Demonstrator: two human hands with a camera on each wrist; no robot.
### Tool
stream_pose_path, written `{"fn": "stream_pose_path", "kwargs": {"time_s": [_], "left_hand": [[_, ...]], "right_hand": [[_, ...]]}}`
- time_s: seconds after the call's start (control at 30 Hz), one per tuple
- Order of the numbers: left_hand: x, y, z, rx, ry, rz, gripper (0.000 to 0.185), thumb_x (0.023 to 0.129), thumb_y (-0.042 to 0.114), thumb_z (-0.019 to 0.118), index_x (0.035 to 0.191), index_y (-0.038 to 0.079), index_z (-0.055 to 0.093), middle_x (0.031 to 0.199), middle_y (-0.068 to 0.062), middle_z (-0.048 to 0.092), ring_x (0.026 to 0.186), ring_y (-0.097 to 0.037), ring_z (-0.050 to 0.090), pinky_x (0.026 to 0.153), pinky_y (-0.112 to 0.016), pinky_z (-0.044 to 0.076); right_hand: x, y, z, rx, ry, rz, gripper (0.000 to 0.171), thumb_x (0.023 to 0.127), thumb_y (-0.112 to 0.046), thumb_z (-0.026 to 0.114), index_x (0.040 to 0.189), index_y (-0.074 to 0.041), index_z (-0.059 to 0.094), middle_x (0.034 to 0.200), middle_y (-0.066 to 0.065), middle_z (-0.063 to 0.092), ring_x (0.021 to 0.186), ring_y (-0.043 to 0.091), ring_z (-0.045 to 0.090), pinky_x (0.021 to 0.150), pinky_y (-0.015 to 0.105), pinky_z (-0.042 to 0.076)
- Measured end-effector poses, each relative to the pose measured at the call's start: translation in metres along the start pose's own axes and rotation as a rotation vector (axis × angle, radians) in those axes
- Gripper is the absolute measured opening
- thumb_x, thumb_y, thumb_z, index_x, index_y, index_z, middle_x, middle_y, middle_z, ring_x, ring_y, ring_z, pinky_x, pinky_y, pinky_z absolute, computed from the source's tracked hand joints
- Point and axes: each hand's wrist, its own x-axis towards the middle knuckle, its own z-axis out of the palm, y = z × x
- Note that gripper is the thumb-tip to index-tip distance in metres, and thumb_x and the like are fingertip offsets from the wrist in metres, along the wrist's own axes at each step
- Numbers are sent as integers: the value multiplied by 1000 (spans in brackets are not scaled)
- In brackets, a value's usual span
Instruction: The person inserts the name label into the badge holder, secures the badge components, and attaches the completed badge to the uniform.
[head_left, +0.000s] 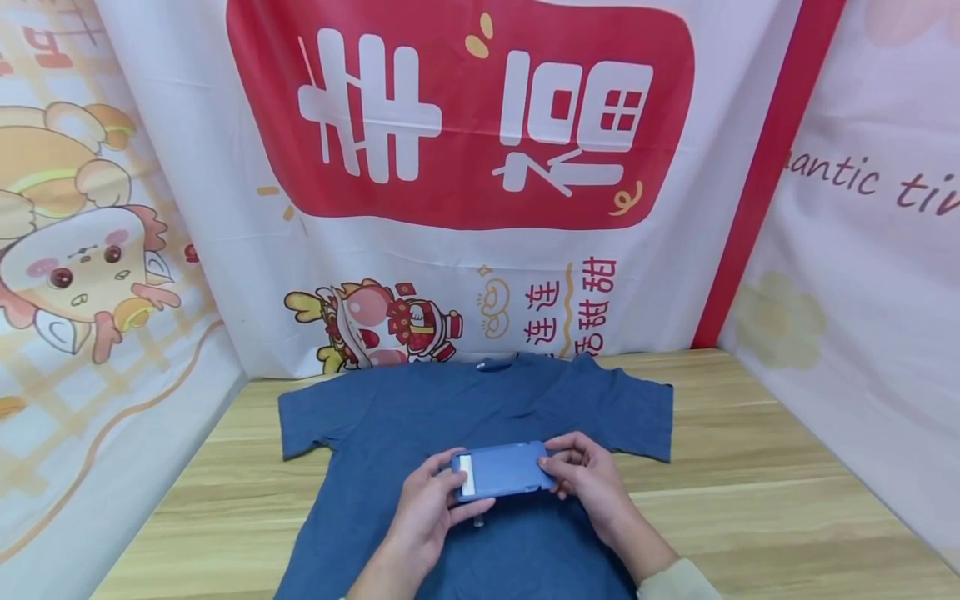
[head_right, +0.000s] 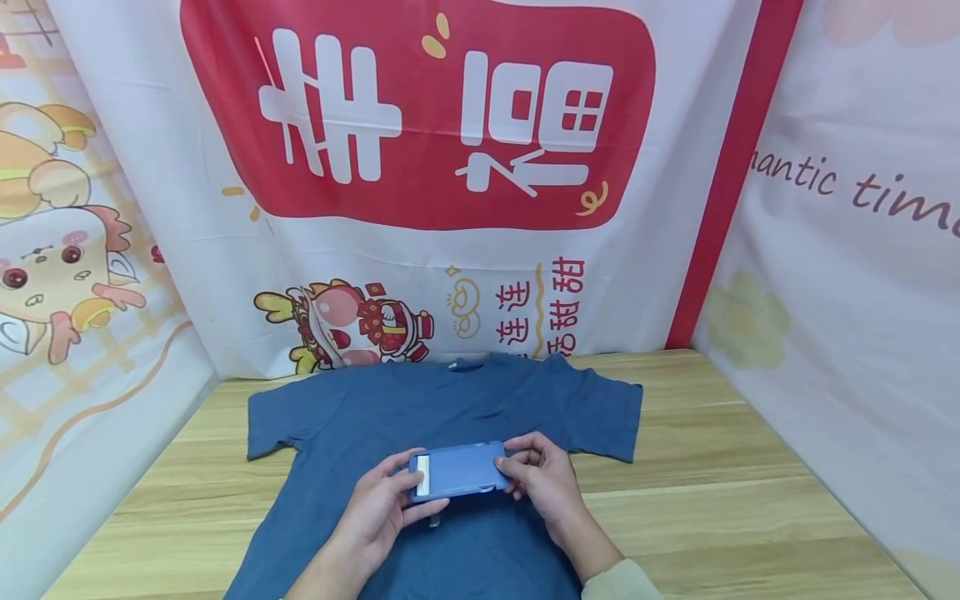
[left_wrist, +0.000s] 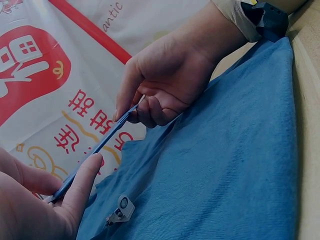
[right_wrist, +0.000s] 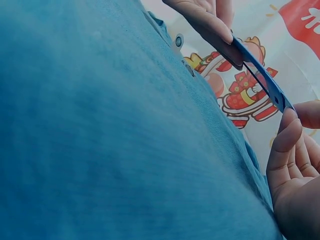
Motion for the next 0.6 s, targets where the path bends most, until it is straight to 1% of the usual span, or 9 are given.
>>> {"fn": "stream_pose_path", "kwargs": {"time_s": [0.2,0.43,0.6], "left_hand": [[-1,-1,0,-7,-14,5,55,112,2,44,165,2,34,166,-37,35,133,-39,64,97,-50,66],[0,-2,-2,-34,-38,13,55,112,2,45,166,3,33,165,-36,39,127,-33,68,98,-51,66],[0,-3,-3,-44,-39,15,56,112,2,45,167,4,33,164,-35,41,126,-33,69,98,-51,66]], "right_hand": [[-1,-1,0,-5,-14,-11,30,93,-9,81,119,-1,69,87,6,73,66,18,61,58,27,56],[-2,-1,1,-14,-16,-41,30,93,-9,81,120,0,69,86,6,72,65,17,63,57,26,55],[-3,-2,1,-10,-21,-54,31,94,-8,81,121,1,70,84,5,71,63,16,65,57,26,56]]}}
